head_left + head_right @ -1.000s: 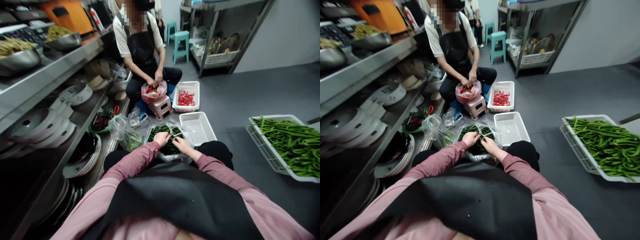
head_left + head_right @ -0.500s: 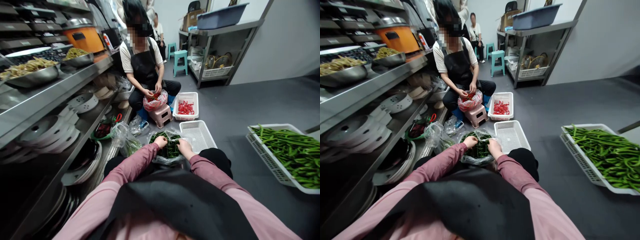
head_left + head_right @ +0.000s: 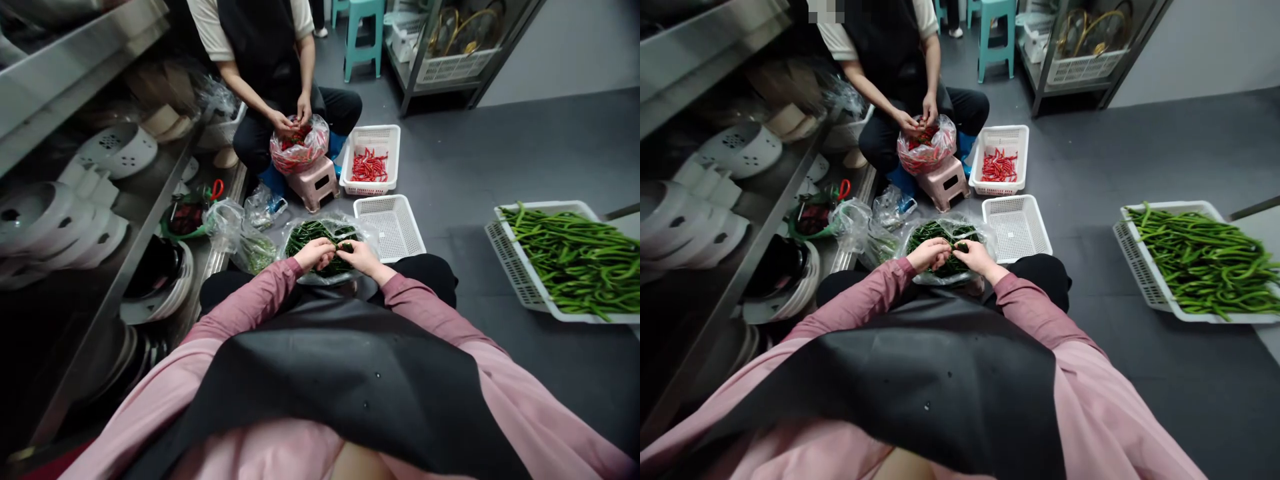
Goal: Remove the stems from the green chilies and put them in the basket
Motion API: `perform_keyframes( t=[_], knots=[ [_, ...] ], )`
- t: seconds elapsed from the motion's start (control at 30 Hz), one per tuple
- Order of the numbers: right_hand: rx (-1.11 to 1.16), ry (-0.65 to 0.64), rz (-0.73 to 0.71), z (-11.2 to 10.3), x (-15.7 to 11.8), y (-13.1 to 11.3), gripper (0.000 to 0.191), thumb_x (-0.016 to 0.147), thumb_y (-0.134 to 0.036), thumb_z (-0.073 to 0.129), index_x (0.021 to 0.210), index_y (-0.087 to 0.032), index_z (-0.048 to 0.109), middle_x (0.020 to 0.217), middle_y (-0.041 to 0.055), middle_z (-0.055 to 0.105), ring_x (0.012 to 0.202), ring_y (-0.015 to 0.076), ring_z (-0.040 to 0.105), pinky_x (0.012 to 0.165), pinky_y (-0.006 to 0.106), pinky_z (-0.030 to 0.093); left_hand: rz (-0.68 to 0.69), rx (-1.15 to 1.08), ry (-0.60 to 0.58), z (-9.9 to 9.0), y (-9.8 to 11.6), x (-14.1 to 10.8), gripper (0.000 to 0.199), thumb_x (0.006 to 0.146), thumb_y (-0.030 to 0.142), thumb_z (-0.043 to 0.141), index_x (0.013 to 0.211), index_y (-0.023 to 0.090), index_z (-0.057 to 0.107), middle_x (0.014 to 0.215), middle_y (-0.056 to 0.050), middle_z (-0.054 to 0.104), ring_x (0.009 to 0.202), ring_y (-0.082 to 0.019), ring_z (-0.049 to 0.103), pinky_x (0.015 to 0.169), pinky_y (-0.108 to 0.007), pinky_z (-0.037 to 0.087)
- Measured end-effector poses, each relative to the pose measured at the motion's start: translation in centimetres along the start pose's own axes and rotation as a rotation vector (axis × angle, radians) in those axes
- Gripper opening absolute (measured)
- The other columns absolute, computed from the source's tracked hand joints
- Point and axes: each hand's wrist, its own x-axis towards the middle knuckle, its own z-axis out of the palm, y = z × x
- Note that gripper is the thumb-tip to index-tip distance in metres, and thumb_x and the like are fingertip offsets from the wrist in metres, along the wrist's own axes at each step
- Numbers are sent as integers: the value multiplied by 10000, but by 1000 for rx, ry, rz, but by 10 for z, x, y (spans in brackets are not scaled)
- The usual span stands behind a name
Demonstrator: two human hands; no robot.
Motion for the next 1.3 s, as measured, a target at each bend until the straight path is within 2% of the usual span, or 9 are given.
perform_keyframes(
  t=[0.13, 0.27, 0.4, 0.5, 0.6, 0.8, 1.07, 1.17, 1.3],
  knots=[
    [-40, -107, -54, 3, -5, -8, 227, 743, -317, 630, 879, -138, 660, 816, 28, 671, 747, 144, 583, 759, 273, 442, 61, 446, 111, 3, -5, 3, 345, 916, 403, 396, 736, 157, 557, 553, 11, 497, 432, -88, 467, 447, -211, 345],
    [-314, -121, 85, 14, -6, -11, 211, 812, -341, 559, 779, -141, 617, 711, 33, 625, 653, 142, 535, 639, 253, 404, 245, 1139, 250, 2, -15, 10, 400, 933, 389, 379, 807, 120, 647, 809, -116, 647, 779, -214, 637, 668, -291, 444],
    [-488, -9, 146, 14, 0, -8, 197, 832, -288, 547, 967, -159, 610, 860, 66, 651, 767, 176, 581, 691, 264, 421, 178, 1342, 281, -10, -22, 10, 397, 951, 350, 333, 949, 121, 658, 954, -144, 652, 890, -244, 639, 734, -322, 458],
    [-595, 48, 164, 6, 10, 0, 276, 827, -233, 561, 1096, -188, 602, 1033, 92, 634, 894, 202, 596, 760, 288, 435, 130, 1300, 392, -24, -20, 4, 312, 872, 399, 511, 1008, 147, 636, 1014, -129, 632, 940, -245, 611, 759, -314, 464],
    [-676, -120, 162, 2, 18, 9, 399, 768, -221, 657, 1165, -219, 612, 1084, 101, 613, 934, 225, 600, 786, 301, 440, 203, 1230, 477, -26, -19, -6, 256, 862, 352, 522, 987, 167, 648, 1043, -120, 621, 994, -232, 578, 815, -301, 450],
    [-731, -143, 53, 10, 17, 16, 300, 821, -270, 612, 1109, -203, 663, 1086, 110, 578, 890, 217, 602, 750, 287, 453, 74, 1016, 223, 1, -32, -7, 224, 848, 353, 518, 835, 217, 696, 837, -71, 685, 791, -203, 623, 727, -273, 442],
    [-498, -9, -46, 8, 13, 12, 254, 807, -294, 620, 1019, -175, 693, 979, 74, 573, 879, 172, 568, 798, 278, 454, 139, 470, 464, 16, -36, 12, 265, 782, 376, 631, 939, 163, 656, 701, -3, 628, 631, -123, 553, 623, -219, 416],
    [-340, 6, -88, 9, 11, 5, 207, 772, -296, 648, 914, -152, 693, 901, 59, 592, 845, 163, 569, 792, 280, 452, 203, 233, 459, 19, -34, 11, 251, 834, 362, 559, 934, 154, 657, 606, 39, 556, 528, -89, 479, 547, -199, 386],
    [-157, -52, -35, 11, 9, -4, 167, 710, -271, 684, 804, -135, 660, 769, 20, 625, 734, 144, 569, 726, 273, 444, 281, 264, 460, 15, -32, 9, 240, 831, 360, 561, 756, 154, 658, 611, 20, 567, 580, -99, 510, 577, -198, 401]
  ],
)
